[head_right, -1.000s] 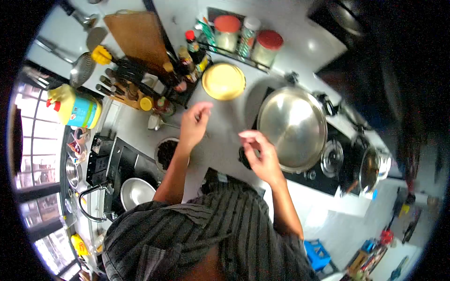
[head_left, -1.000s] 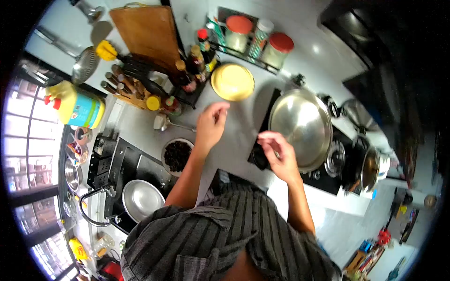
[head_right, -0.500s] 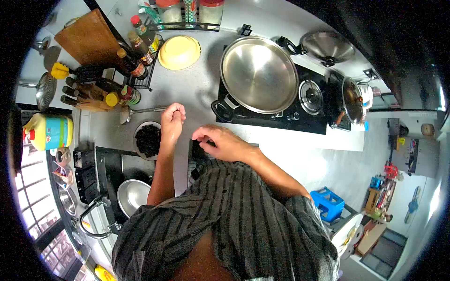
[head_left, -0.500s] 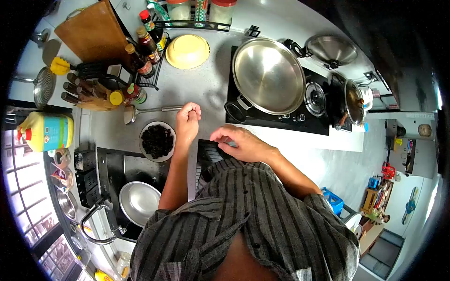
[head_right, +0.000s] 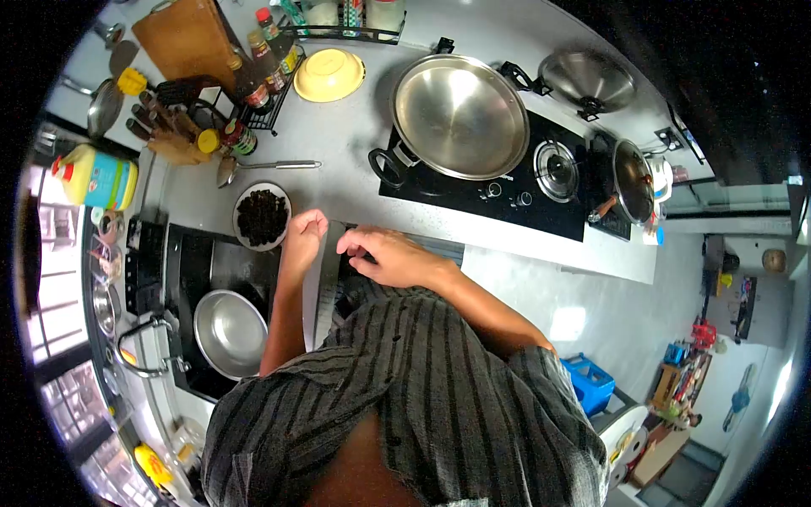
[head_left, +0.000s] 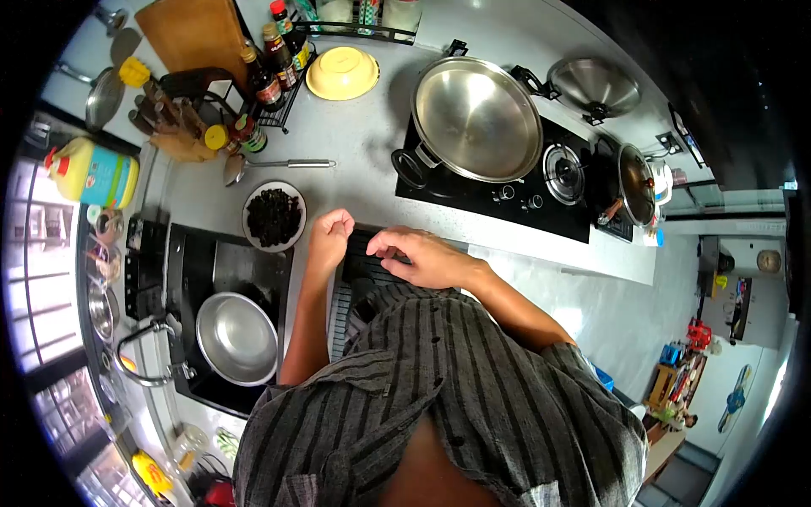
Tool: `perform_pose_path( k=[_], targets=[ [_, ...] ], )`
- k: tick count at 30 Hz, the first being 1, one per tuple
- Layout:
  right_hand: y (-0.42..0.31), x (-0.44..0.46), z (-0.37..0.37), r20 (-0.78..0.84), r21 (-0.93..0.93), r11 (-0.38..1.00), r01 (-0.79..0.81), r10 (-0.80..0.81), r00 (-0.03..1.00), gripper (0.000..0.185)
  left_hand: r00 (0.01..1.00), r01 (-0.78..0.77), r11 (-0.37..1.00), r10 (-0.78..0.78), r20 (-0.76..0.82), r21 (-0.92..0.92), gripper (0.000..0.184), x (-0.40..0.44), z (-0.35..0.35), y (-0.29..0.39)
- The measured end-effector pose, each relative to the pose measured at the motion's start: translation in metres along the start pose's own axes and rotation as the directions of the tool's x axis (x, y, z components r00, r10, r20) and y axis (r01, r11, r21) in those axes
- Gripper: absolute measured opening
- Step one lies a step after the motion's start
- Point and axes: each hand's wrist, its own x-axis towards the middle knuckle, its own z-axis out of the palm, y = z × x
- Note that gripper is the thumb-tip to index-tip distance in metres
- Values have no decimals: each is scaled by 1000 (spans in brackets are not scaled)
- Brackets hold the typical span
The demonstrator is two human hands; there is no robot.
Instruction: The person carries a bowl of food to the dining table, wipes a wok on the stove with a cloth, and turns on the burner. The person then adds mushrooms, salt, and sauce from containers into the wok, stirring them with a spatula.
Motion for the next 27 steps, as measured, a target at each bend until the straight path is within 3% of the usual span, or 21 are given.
perform_pose_path(
  k=[1, 4, 5, 7, 8, 9, 12, 15, 18, 27],
  targets=[
    [3, -7, 1, 16, 14, 1000, 19, -19, 1000, 24, 995, 94, 996, -94, 16, -11, 19, -12, -1, -5],
    [15, -32, 6, 33, -1, 997, 75, -75, 997, 25, 992, 70, 997, -69, -109, 10, 18, -53, 13, -11],
    [21, -39, 9, 55, -8, 994, 108, -107, 993, 25, 974, 103, 990, -82, -211, 93, 17, -69, 24, -12],
    [37, -56, 18, 75, 52, 991, 126, -130, 989, 25, 985, 50, 996, -36, -169, 75, 14, -98, 39, -25],
    [46, -63, 22, 76, 83, 988, 128, -134, 988, 24, 972, 51, 998, -44, -230, 25, 13, -112, 54, -23],
    [47, -70, 24, 103, 99, 990, 105, -115, 988, 24, 976, 82, 993, -62, -209, 87, 12, -126, 61, -38],
    [52, -83, 32, 201, 120, 990, 79, -103, 974, 23, 937, 230, 972, -208, -280, 47, 12, -167, 85, -23],
    [48, -89, 38, 274, 123, 988, 94, -125, 954, 24, 882, 275, 959, -278, -382, -64, 18, -206, 99, -29],
    [46, -88, 44, 299, 129, 981, 142, -175, 938, 24, 791, 430, 877, -481, -378, -216, 28, -226, 88, -33],
    [39, -88, 51, 212, 111, 988, 108, -129, 969, 25, 799, 387, 866, -487, -353, -317, 34, -215, 47, -73]
  ],
)
